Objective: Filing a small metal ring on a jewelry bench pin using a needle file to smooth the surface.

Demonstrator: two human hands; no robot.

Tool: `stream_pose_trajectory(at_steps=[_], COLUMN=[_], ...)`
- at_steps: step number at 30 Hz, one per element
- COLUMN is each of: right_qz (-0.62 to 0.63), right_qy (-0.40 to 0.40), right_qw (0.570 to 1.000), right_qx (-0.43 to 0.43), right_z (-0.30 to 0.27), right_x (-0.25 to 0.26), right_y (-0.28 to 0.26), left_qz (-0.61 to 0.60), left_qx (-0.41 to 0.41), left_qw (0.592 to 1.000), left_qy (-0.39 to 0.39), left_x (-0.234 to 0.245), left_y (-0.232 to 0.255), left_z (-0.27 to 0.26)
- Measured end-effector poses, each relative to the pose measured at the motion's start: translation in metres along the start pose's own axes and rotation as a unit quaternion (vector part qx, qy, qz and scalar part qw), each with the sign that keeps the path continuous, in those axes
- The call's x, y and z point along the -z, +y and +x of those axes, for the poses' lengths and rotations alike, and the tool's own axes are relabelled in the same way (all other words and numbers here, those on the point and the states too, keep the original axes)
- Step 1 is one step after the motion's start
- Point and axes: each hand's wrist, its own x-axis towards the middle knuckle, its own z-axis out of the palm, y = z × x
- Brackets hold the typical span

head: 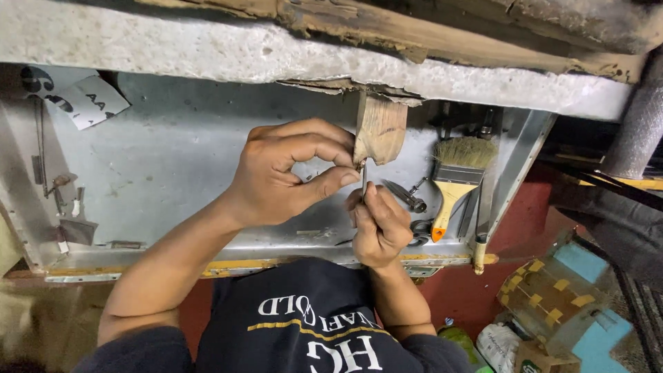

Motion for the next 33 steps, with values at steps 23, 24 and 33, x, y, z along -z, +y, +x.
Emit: stream_pose_trajectory(at_steps=[23,24,33], right_qz=[-0.166,-0.174,-0.202], right_qy=[0.027,0.023,0.024], right_qw=[0.983,0.982,0.977], right_qx=[0.071,0.073,0.068], right_z=[0.001,0.0,0.007], right_x=[0.004,0.006,0.01], right_y=[-0.011,-0.011,-0.023], left_qz=[-0.199,-0.202,-0.224], left_qx=[0.077,0.074,0.092], left_qw=[0.977,0.976,0.97], left_qy=[0.022,0.026,0.031], left_x=[-0.012,-0.012,-0.015], left_y=[-0.02,-0.019,-0.021], left_z=[-0.014,-0.013,-0.014])
